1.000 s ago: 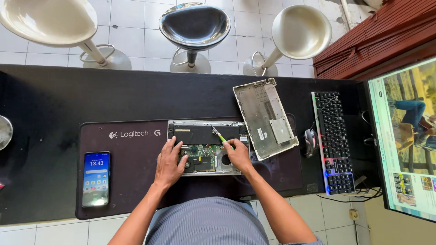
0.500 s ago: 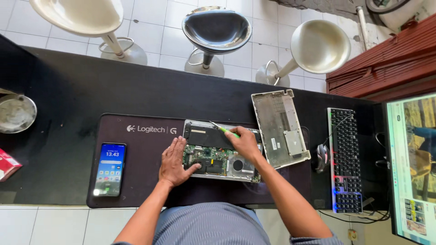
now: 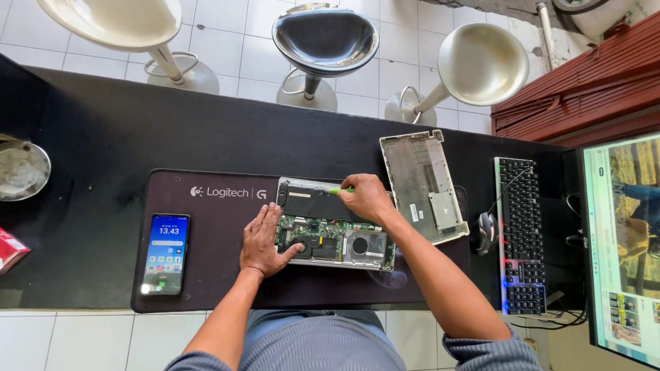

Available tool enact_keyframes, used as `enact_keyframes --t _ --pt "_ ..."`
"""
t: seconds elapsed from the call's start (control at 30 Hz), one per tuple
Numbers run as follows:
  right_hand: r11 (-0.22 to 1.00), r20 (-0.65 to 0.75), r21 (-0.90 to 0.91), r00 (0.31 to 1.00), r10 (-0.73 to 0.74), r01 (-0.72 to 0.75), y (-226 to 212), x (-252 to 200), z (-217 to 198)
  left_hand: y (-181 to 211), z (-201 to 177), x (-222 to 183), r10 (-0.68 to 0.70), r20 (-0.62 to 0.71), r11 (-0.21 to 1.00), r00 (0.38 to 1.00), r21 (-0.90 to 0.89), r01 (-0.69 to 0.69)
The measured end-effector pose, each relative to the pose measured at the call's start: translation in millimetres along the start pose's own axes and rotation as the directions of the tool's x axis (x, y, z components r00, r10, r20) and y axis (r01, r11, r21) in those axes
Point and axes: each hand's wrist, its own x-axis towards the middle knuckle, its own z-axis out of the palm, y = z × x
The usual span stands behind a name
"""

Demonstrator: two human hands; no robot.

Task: The person uses a green-handled screwdriver to remove screws from a disassembled laptop chassis on a desk. They then disconnect a cable and remove the laptop battery, placing it aside.

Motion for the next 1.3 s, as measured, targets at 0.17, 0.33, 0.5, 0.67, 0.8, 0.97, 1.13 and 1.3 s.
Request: enact_keyframes --t 0.17,0.33,0.5,0.67,0.8,0.97,1.13,1.3 --pt "0.999 0.028 -0.029 0.999 -0.038 0.039 -7 -1 7 -1 1 0 -0.007 -0.004 1.0 1.0 0.0 0.007" --pt "0.997 0.063 -0.076 0.998 -0.026 0.03 -12 4 9 0 0 -1 -0.004 -0.005 1.0 1.0 0.01 0.004" --pt "0.976 0.088 -0.189 0.992 -0.093 0.109 -13 22 24 -1 1 0 0.001 -0.008 1.0 1.0 0.004 -0.001" --pt "0.856 0.157 -0.455 0.968 -0.196 0.247 -50 37 39 -2 3 -1 0.008 -0.016 1.0 1.0 0.014 -0.008" --pt "0.766 0.208 -0.572 0.955 -0.211 0.294 -86 38 51 -1 3 -1 0.005 -0.016 1.0 1.0 0.001 -0.005" --pt "0.749 0.168 -0.649 0.985 -0.026 0.131 -105 52 66 -2 4 -1 0.002 -0.011 1.0 1.0 0.016 -0.002" --pt "0.691 0.201 -0.717 0.977 0.074 0.095 -112 55 68 -2 3 -1 -0.006 -0.009 1.0 1.0 0.011 0.006" --pt "0.675 0.208 -0.692 0.966 -0.152 0.255 -100 55 60 -1 4 -1 -0.008 -0.018 1.0 1.0 0.018 0.008"
